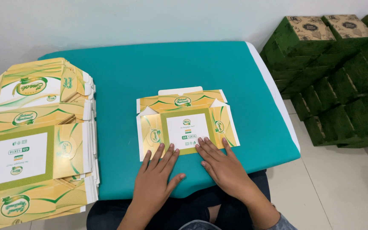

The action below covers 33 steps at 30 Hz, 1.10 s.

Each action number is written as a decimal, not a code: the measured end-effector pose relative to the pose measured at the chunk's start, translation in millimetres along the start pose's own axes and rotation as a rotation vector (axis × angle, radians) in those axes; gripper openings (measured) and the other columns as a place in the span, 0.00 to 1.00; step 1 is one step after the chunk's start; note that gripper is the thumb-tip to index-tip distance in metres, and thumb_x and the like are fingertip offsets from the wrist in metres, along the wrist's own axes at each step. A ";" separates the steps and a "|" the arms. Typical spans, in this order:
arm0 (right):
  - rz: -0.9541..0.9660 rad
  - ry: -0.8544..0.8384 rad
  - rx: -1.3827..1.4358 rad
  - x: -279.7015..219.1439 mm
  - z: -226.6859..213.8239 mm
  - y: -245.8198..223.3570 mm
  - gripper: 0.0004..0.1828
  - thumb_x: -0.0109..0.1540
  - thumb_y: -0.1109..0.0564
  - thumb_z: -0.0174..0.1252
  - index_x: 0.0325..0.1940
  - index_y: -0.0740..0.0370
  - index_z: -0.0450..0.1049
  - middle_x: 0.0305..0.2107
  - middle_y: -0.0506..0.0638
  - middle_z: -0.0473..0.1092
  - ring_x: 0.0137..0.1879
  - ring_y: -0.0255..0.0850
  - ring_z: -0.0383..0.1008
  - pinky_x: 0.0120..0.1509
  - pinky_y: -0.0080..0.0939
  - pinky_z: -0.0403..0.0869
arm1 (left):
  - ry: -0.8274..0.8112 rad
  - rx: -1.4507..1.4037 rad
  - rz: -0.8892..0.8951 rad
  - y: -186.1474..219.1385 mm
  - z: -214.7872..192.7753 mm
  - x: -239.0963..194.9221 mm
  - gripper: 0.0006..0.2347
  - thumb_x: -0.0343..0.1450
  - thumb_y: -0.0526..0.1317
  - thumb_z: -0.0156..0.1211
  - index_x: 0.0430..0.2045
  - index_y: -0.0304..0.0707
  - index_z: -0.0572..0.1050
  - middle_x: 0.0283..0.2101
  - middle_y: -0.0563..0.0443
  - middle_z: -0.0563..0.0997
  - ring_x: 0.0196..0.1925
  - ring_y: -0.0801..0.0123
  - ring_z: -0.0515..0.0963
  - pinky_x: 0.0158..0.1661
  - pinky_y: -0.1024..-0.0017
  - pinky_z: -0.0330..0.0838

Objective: The person assembles flat cardboard boxes by folding along pre-scored lines and tucking flaps to form a rectangular container. They repeat the process for multiple boxes, placing the finished ones on the table.

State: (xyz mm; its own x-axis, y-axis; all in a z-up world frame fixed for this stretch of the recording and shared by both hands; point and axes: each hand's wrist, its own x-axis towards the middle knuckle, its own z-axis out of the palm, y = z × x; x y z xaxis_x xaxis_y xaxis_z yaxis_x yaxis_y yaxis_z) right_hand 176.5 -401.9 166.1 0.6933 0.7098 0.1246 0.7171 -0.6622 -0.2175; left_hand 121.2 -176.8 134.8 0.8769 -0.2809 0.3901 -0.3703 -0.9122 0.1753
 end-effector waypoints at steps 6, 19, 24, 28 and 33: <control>0.146 0.062 0.023 -1.3 9.6 10.3 0.30 0.66 0.46 0.39 0.71 0.55 0.49 0.69 0.48 0.46 0.74 0.42 0.40 0.73 0.57 0.32 | -0.020 0.000 -0.004 -0.8 -0.2 -0.6 0.27 0.72 0.58 0.39 0.64 0.45 0.55 0.68 0.55 0.58 0.71 0.65 0.51 0.66 0.61 0.41; 0.564 0.255 0.411 -19.3 -8.7 48.4 0.44 0.56 0.52 0.58 0.72 0.51 0.45 0.60 0.54 0.52 0.67 0.47 0.54 0.56 0.49 0.69 | -0.050 -0.463 -0.727 -13.8 -38.6 0.8 0.32 0.65 0.57 0.51 0.62 0.45 0.55 0.68 0.40 0.50 0.71 0.39 0.32 0.63 0.44 0.28; 0.342 0.380 0.360 -33.6 -16.6 58.0 0.35 0.56 0.59 0.57 0.67 0.56 0.58 0.57 0.56 0.58 0.67 0.51 0.58 0.63 0.53 0.61 | 0.291 -0.709 -0.466 -13.9 -39.6 -6.2 0.26 0.63 0.43 0.61 0.52 0.40 0.55 0.66 0.34 0.57 0.71 0.47 0.51 0.67 0.47 0.26; 0.336 0.354 0.389 -37.3 -29.4 51.9 0.35 0.53 0.52 0.63 0.64 0.54 0.62 0.55 0.55 0.59 0.67 0.49 0.58 0.59 0.49 0.68 | 0.345 -0.916 -0.489 -14.5 -33.7 -6.8 0.25 0.62 0.39 0.61 0.47 0.41 0.52 0.65 0.35 0.57 0.69 0.48 0.58 0.53 0.57 0.60; 0.310 0.489 0.456 -35.9 -26.0 51.7 0.33 0.54 0.36 0.55 0.58 0.55 0.68 0.51 0.54 0.64 0.59 0.46 0.65 0.55 0.44 0.66 | 0.410 -0.909 -0.604 -10.1 -30.8 -1.5 0.22 0.63 0.44 0.59 0.44 0.41 0.55 0.62 0.39 0.59 0.62 0.58 0.64 0.45 0.64 0.65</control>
State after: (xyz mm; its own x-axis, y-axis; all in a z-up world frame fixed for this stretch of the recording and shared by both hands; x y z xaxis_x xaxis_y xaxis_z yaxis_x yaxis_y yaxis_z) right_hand 190.5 -467.9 175.5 0.8887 0.2477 0.3858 0.4554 -0.5739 -0.6806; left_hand 114.2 -158.0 160.3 0.8822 0.3953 0.2560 -0.1559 -0.2679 0.9508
